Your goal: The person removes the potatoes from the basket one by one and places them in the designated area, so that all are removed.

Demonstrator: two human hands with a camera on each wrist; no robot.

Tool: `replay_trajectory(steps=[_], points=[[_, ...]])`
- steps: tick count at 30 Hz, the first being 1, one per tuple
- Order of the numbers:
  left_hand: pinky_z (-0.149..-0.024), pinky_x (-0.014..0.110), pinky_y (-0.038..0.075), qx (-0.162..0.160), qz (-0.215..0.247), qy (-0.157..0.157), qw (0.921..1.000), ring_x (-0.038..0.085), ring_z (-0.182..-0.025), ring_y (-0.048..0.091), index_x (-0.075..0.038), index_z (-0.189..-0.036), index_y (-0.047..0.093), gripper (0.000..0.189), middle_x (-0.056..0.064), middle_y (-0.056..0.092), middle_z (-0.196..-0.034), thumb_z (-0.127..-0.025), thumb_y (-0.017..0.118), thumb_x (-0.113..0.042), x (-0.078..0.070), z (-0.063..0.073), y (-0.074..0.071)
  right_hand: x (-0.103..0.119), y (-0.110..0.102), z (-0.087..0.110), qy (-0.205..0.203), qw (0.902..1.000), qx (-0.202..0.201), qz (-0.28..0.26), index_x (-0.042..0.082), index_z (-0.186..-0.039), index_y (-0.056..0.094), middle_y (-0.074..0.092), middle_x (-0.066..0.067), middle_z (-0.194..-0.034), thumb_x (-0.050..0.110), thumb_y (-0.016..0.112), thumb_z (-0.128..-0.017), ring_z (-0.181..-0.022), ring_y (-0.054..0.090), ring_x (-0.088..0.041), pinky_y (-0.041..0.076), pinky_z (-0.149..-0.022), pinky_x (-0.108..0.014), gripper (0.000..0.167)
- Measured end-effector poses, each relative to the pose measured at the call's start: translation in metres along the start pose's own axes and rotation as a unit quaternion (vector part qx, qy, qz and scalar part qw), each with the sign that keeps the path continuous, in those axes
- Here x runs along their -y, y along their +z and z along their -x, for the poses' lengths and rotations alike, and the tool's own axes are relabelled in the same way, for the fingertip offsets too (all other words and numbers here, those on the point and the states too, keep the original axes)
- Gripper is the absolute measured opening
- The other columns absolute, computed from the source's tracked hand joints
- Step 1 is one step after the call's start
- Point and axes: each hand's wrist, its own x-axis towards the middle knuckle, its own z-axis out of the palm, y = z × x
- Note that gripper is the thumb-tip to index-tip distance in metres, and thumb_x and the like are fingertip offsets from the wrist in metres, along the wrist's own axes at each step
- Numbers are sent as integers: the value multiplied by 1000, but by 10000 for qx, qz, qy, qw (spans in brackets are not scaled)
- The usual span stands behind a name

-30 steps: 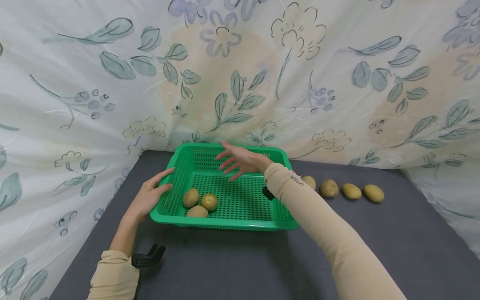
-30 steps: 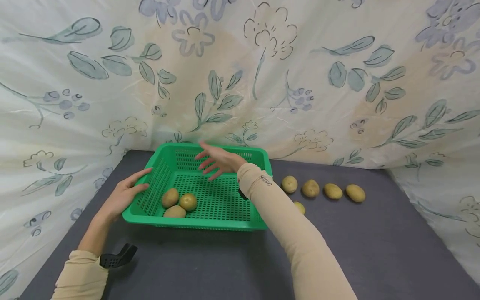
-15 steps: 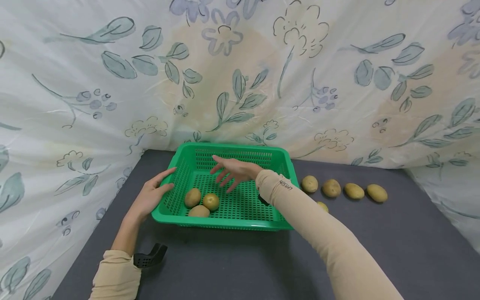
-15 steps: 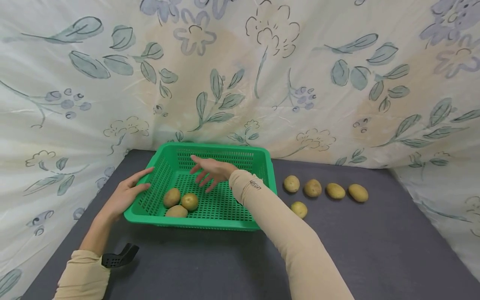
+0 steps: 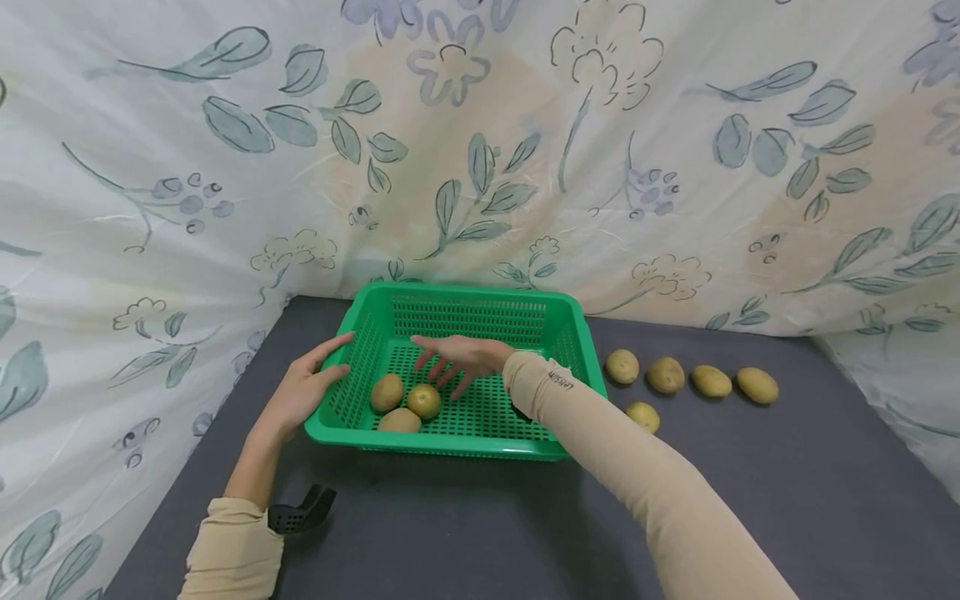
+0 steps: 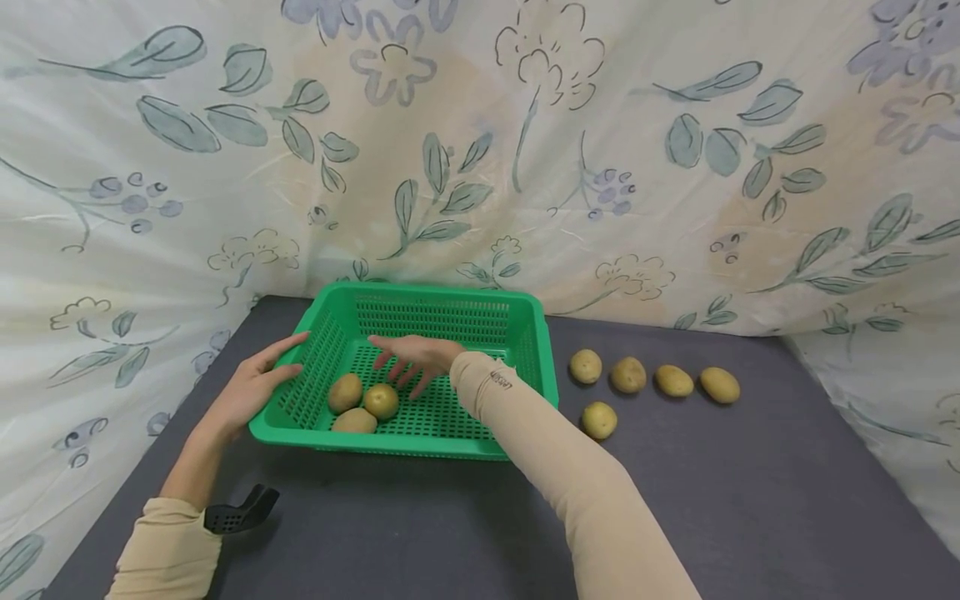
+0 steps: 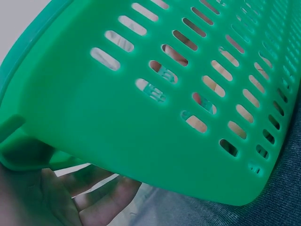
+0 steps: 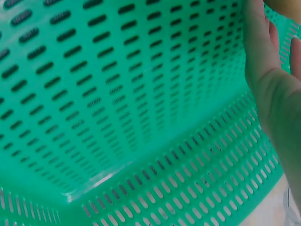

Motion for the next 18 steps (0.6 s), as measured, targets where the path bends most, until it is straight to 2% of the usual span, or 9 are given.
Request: replay_trajectory(steps=[8,13,18], points=[[-105,66,15,15,33,-1,10000,42,-141,4,-13,-152,26,54,17,10,-157,-102,46,-14,0,-1,0,-3,9,-5,164,9998,23,107,11,-127,60,52,-15,-127,54,41,-98,-115,52,-30,53,-79,-43,55],[-105,66,16,16,16,-9,10000,42,-141,4,-13,-152,26,55,17,11,-157,-102,46,-14,0,-1,0,-2,11,-6,152,9995,139,246,12,-127,59,54,-11,-122,43,54,-96,-116,52,-28,54,-78,-41,44],[-105,65,16,10,49,-7,10000,42,-141,4,-13,-152,27,55,17,11,-157,-101,46,-14,0,-1,-1,-3,13,-7,66,9988,286,392,13,-119,62,57,-6,-116,33,62,-94,-117,51,-27,54,-78,-39,33]])
